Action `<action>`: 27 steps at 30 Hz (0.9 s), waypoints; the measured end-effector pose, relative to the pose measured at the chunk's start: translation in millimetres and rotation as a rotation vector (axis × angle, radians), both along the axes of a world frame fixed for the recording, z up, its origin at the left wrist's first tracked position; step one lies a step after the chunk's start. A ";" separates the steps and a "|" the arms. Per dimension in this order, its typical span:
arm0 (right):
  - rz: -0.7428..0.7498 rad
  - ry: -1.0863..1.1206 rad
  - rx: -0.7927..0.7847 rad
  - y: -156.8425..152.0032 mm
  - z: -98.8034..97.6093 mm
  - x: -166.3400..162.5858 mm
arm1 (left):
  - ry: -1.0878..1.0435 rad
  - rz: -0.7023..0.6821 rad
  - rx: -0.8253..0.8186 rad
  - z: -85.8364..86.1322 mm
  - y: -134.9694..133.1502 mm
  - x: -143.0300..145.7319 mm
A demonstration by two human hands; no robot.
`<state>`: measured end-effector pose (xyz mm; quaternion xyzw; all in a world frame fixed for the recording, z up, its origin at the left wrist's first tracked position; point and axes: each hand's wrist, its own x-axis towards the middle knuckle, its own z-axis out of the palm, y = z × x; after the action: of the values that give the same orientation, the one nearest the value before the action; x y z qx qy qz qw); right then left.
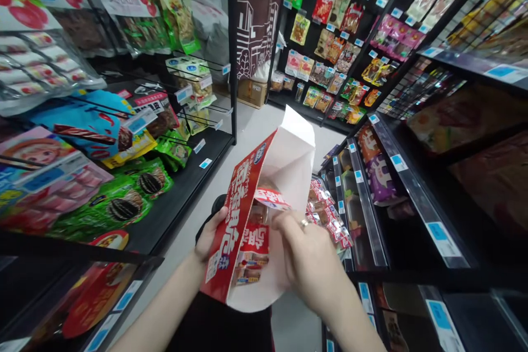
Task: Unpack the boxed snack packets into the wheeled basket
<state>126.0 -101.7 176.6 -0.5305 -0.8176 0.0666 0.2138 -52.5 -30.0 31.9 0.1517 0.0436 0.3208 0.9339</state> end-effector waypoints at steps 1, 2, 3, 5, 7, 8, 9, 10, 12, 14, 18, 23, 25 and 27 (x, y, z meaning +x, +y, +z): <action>-0.006 0.002 -0.024 -0.9 4.7 0.2 | 0.001 0.003 -0.009 0.7 0.4 0.1; 0.003 -0.034 -0.057 -0.8 6.9 -2.2 | 0.005 0.012 -0.013 1.4 0.6 0.1; 0.022 -0.098 -0.091 0.2 6.7 -6.7 | 0.009 0.021 -0.013 1.8 0.7 0.0; 0.062 -0.239 -0.118 5.2 0.6 -19.9 | 0.008 0.021 0.003 1.9 0.6 -0.8; 0.090 -0.327 -0.079 12.6 -8.5 -33.3 | -0.011 0.003 0.028 1.1 0.6 -2.0; 0.111 -0.347 -0.059 16.6 -12.7 -38.7 | -0.021 -0.002 0.039 0.6 0.7 -2.7; 0.139 -0.361 -0.054 20.4 -16.1 -42.8 | -0.028 -0.005 0.045 0.2 0.9 -3.3; 0.171 -0.377 -0.073 23.9 -18.5 -45.5 | -0.031 -0.004 0.046 0.0 1.1 -3.8; 0.210 -0.425 -0.170 29.3 -20.2 -46.7 | -0.028 0.001 0.038 0.1 1.3 -4.2; 0.183 -0.440 -0.227 31.9 -18.0 -42.5 | -0.027 -0.004 0.026 0.4 1.1 -3.9; 0.062 -0.139 -0.009 28.9 -5.8 -21.1 | -0.078 0.000 0.006 -0.9 1.4 -3.2; -0.386 0.411 0.687 26.2 8.2 22.3 | -0.170 -0.014 0.011 -3.1 7.8 -4.4; -0.566 0.676 0.958 30.5 8.5 45.6 | -0.211 -0.025 0.019 -2.0 10.4 -5.3; -0.566 1.000 0.985 35.3 3.9 71.7 | -0.230 -0.014 0.017 0.7 11.5 -6.5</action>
<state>197.7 -66.5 180.5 -0.4700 -0.3909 -0.1310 0.7805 -59.0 -18.5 32.7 0.1220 -0.0675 0.3298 0.9337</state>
